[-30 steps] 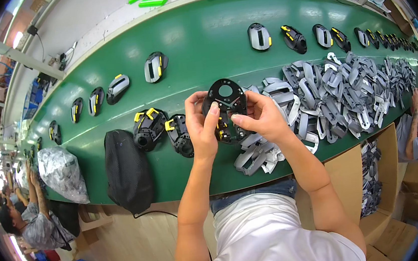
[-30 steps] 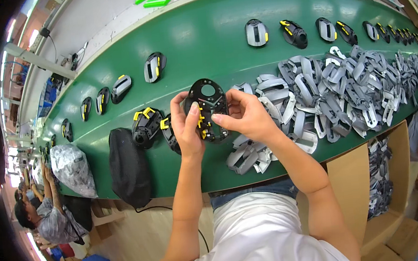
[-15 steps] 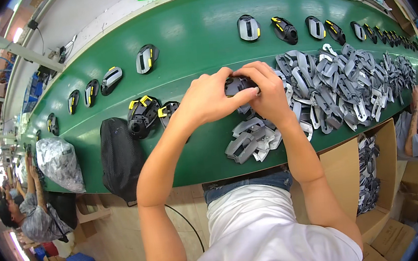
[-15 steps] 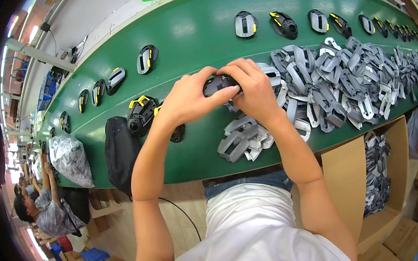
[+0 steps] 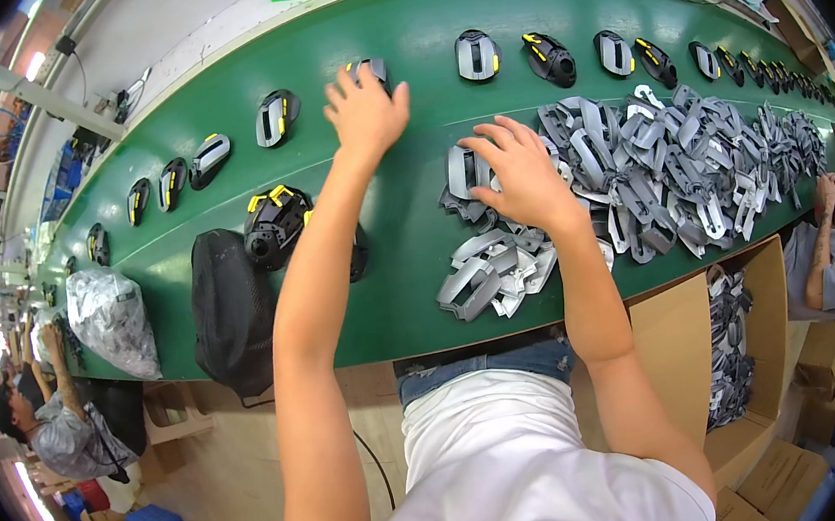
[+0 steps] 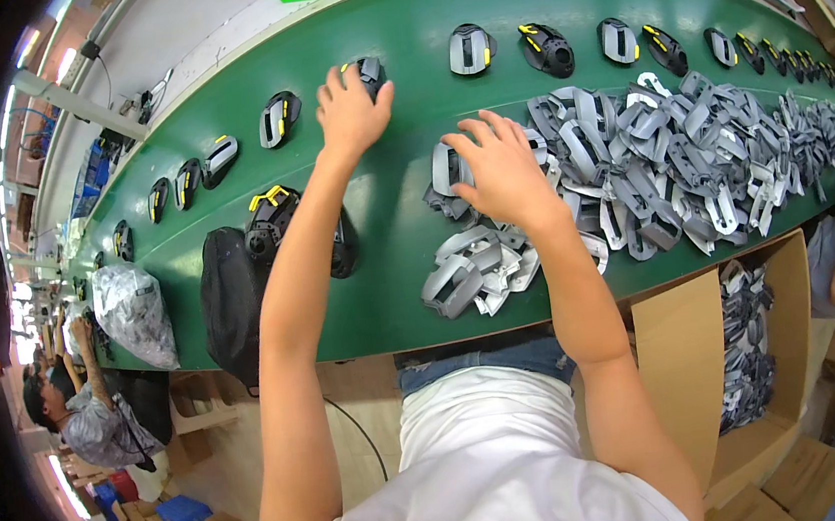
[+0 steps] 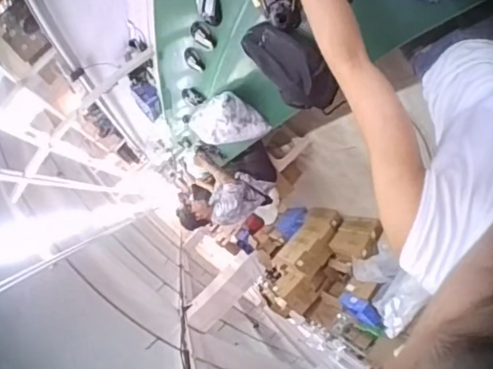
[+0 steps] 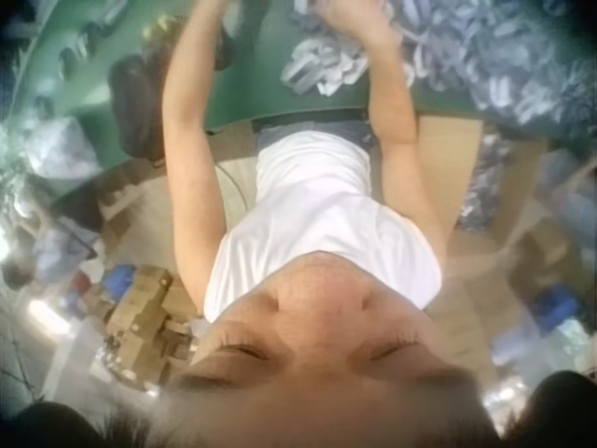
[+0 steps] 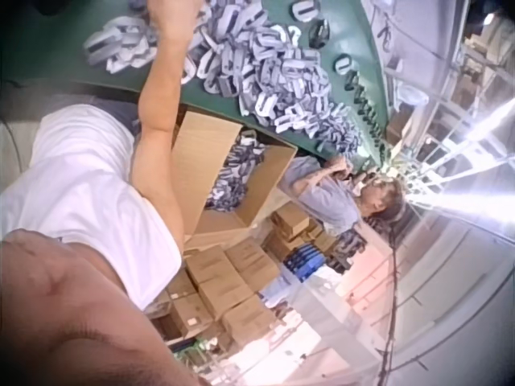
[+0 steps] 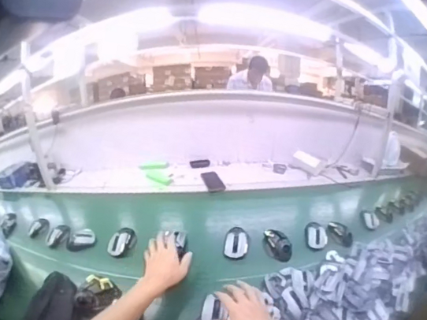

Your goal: The person assembles plastic electronic components by hand, fitting internal components into a plastic housing on an industrial production line.

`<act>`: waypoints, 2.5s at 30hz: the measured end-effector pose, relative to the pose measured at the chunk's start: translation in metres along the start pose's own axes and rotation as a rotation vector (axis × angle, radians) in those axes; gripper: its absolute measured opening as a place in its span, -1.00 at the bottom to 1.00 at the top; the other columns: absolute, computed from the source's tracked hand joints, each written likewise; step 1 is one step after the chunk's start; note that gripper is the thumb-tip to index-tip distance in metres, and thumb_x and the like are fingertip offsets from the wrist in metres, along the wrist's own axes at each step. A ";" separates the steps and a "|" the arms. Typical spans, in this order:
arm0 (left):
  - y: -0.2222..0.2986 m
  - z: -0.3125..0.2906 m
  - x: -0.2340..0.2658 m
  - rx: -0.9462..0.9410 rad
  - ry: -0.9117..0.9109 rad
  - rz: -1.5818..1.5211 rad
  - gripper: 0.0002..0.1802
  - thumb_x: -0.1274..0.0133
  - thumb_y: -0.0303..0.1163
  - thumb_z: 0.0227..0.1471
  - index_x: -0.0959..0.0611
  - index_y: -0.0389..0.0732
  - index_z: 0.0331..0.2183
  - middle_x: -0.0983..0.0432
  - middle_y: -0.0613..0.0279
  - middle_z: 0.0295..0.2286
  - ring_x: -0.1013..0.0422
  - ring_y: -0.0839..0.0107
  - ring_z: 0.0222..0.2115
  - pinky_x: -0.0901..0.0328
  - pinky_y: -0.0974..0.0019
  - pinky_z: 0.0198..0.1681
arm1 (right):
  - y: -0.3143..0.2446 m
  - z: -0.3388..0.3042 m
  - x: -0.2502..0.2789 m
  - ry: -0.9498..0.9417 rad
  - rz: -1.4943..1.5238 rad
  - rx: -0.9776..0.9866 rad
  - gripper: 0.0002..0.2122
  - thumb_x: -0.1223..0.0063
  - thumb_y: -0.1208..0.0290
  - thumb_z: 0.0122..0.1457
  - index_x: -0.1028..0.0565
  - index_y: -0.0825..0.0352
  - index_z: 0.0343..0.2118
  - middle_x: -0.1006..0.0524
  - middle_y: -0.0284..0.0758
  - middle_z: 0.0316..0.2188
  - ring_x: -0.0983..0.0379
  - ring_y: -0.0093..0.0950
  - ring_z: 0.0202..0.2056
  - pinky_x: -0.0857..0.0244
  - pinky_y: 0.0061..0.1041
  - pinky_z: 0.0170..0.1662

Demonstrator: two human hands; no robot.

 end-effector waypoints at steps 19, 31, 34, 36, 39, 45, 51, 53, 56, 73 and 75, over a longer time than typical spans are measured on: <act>0.005 -0.097 0.057 -0.100 -0.419 -1.774 -0.59 -0.01 -0.40 0.03 -0.39 -0.32 -0.07 -0.40 0.14 -0.17 -0.35 0.41 -0.18 -0.25 0.35 -0.11 | -0.017 0.007 0.006 0.213 0.194 -0.117 -0.34 -0.29 0.20 -0.23 -0.34 0.23 0.02 -0.36 -0.15 -0.19 -0.32 -0.17 -0.16 -0.23 -0.27 -0.10; -0.018 -0.094 0.080 0.080 -0.701 -1.926 -0.55 -0.09 -0.40 0.00 -0.35 -0.30 -0.07 -0.50 0.17 -0.38 -0.37 0.58 -0.42 -0.27 0.50 -0.34 | -0.032 0.001 0.017 -0.118 0.646 -0.129 -0.68 -0.19 0.33 0.00 -0.39 0.41 -0.27 -0.47 -0.31 -0.53 -0.43 -0.48 -0.53 -0.32 -0.50 -0.42; -0.019 -0.093 0.069 0.253 -0.564 -2.233 -0.53 -0.10 -0.32 0.01 -0.36 -0.29 -0.08 -0.50 0.16 -0.38 -0.39 0.58 -0.39 -0.27 0.51 -0.34 | -0.034 0.006 0.019 -0.094 1.211 -0.447 -0.76 -0.15 0.38 0.06 -0.38 0.43 -0.32 -0.49 -0.31 -0.46 -0.42 -0.62 -0.48 -0.33 -0.60 -0.40; -0.017 -0.094 0.068 0.237 -0.440 -2.214 -0.62 -0.04 -0.25 0.06 -0.42 -0.31 -0.16 -0.48 0.21 -0.40 -0.36 0.60 -0.41 -0.26 0.53 -0.35 | -0.040 0.009 0.011 -0.016 1.265 -0.443 -0.83 -0.10 0.44 0.10 -0.38 0.42 -0.35 -0.49 -0.32 -0.42 -0.41 -0.67 -0.43 -0.33 -0.67 -0.33; -0.012 -0.100 0.075 0.201 -0.350 -1.964 -0.72 0.13 -0.26 0.16 -0.48 -0.28 -0.42 -0.41 0.32 -0.59 -0.26 0.64 -0.55 -0.21 0.53 -0.44 | -0.048 0.008 0.001 -0.052 1.199 -0.312 -0.80 -0.09 0.48 0.08 -0.40 0.43 -0.27 -0.49 -0.37 -0.41 -0.41 -0.66 -0.35 -0.30 -0.65 -0.23; -0.017 -0.099 0.080 0.055 -0.351 -1.649 -0.74 0.17 -0.31 0.16 -0.43 -0.31 -0.44 -0.33 0.24 -0.72 -0.27 0.58 -0.67 -0.17 0.42 -0.59 | -0.049 0.009 -0.001 -0.100 1.055 -0.244 -0.84 -0.04 0.44 0.12 -0.41 0.43 -0.30 -0.46 -0.41 -0.52 -0.33 -0.70 -0.46 -0.24 -0.65 -0.38; -0.014 -0.097 0.085 0.039 -0.288 -1.644 -0.74 0.17 -0.33 0.16 -0.42 -0.31 -0.47 -0.34 0.25 -0.75 -0.27 0.55 -0.74 -0.15 0.41 -0.66 | -0.050 0.015 0.005 -0.163 0.880 -0.161 -0.74 0.17 0.32 0.24 -0.35 0.41 -0.50 -0.22 -0.48 -0.70 -0.05 -0.71 -0.62 0.02 -0.61 -0.59; -0.015 -0.100 0.089 -0.011 -0.214 -1.602 -0.74 0.17 -0.33 0.16 -0.42 -0.31 -0.47 -0.34 0.26 -0.75 -0.26 0.57 -0.75 -0.14 0.43 -0.67 | -0.056 0.017 0.003 -0.086 0.925 -0.146 -0.73 0.18 0.31 0.24 -0.35 0.41 -0.51 -0.23 -0.48 -0.70 -0.06 -0.71 -0.61 0.01 -0.62 -0.58; -0.011 -0.105 0.082 0.069 -0.258 -1.814 -0.74 0.18 -0.36 0.16 -0.41 -0.30 -0.51 -0.33 0.30 -0.75 -0.25 0.60 -0.76 -0.11 0.48 -0.69 | -0.056 0.017 -0.003 -0.024 0.985 -0.162 -0.71 0.18 0.32 0.25 -0.34 0.40 -0.55 -0.27 -0.47 -0.68 -0.10 -0.71 -0.57 -0.02 -0.65 -0.54; -0.004 -0.113 0.084 0.174 -0.407 -1.935 -0.68 0.21 -0.29 0.20 -0.35 -0.19 -0.57 -0.17 0.49 -0.73 -0.06 0.75 -0.77 0.05 0.59 -0.74 | -0.070 0.013 -0.007 0.299 0.544 0.014 -0.80 0.10 0.53 0.14 -0.32 0.41 -0.63 -0.31 -0.24 -0.74 -0.24 -0.34 -0.73 -0.08 -0.45 -0.64; -0.003 -0.112 0.082 0.179 -0.395 -1.917 -0.68 0.20 -0.29 0.20 -0.35 -0.19 -0.57 -0.17 0.49 -0.74 -0.06 0.75 -0.77 0.06 0.59 -0.74 | -0.068 0.014 -0.008 0.321 0.538 0.033 -0.80 0.10 0.54 0.13 -0.32 0.41 -0.64 -0.31 -0.24 -0.74 -0.24 -0.34 -0.72 -0.07 -0.44 -0.64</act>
Point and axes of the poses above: each hand's wrist, its own z-axis towards the middle knuckle, its own x-axis out of the back of the hand, y = z × x, the point moved 2 cm from there along z, towards the middle knuckle
